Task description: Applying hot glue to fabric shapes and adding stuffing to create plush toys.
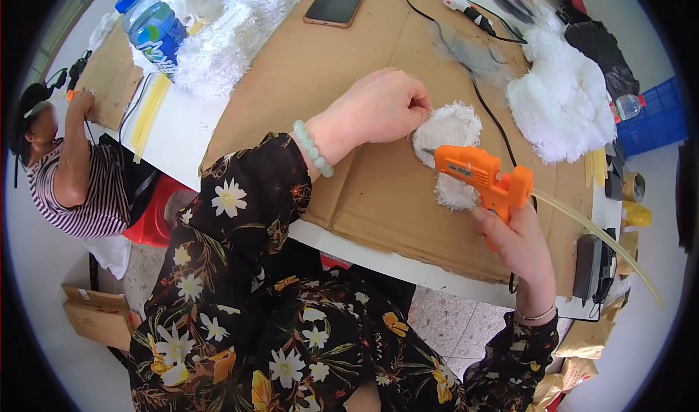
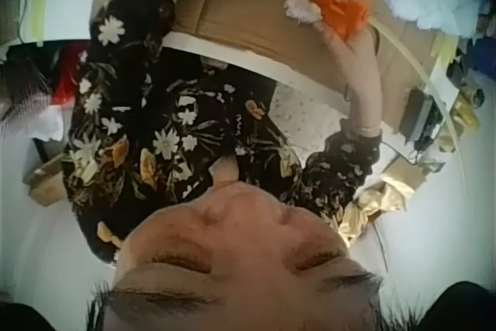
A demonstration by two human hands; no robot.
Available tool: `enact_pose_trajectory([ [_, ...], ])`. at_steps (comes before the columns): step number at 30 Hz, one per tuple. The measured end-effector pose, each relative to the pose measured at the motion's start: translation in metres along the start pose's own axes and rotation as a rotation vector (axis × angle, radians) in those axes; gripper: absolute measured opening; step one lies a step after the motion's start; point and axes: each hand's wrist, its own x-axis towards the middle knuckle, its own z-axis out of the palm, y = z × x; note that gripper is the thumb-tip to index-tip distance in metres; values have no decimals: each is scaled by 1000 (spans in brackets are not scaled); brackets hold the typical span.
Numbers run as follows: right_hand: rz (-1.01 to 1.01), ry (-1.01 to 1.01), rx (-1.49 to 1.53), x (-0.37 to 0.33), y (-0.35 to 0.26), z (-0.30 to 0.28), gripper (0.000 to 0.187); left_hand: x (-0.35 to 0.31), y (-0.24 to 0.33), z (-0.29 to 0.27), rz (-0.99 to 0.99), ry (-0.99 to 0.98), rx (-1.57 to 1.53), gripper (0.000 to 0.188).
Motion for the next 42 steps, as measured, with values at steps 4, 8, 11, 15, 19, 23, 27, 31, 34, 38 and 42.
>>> enact_pose_trajectory([
  [4,51,3,-2,-1,-1,-1,33,1,2,1,-17,-9,1,15],
  [8,3,-18,-12,3,-3,1,33,-7,4,-9,-23,8,32,16],
  [11,14,-12,-24,0,0,0,32,-2,0,-3,9,4,14,16],
  [15,52,-7,-38,-5,4,-6,32,3,0,4,-18,-7,-13,16],
  [19,43,-14,-23,-7,-4,-5,32,-4,4,-7,-35,4,-4,15],
  [23,47,14,-7,-10,0,-6,33,-2,2,-4,-34,2,-22,15],
  [27,37,8,-10,-11,-3,-4,34,-6,4,-11,-77,-7,-7,14],
  [31,51,39,-42,-16,-4,-7,31,1,0,-4,-130,-57,10,15],
  [34,31,106,203,-17,-9,-6,28,-6,-3,-8,-165,-10,-33,15],
  [38,-23,177,575,-5,-7,-1,25,-15,3,-17,-188,-9,-9,16],
  [42,-62,260,911,30,1,10,23,-13,-1,-11,-226,20,-35,16],
])
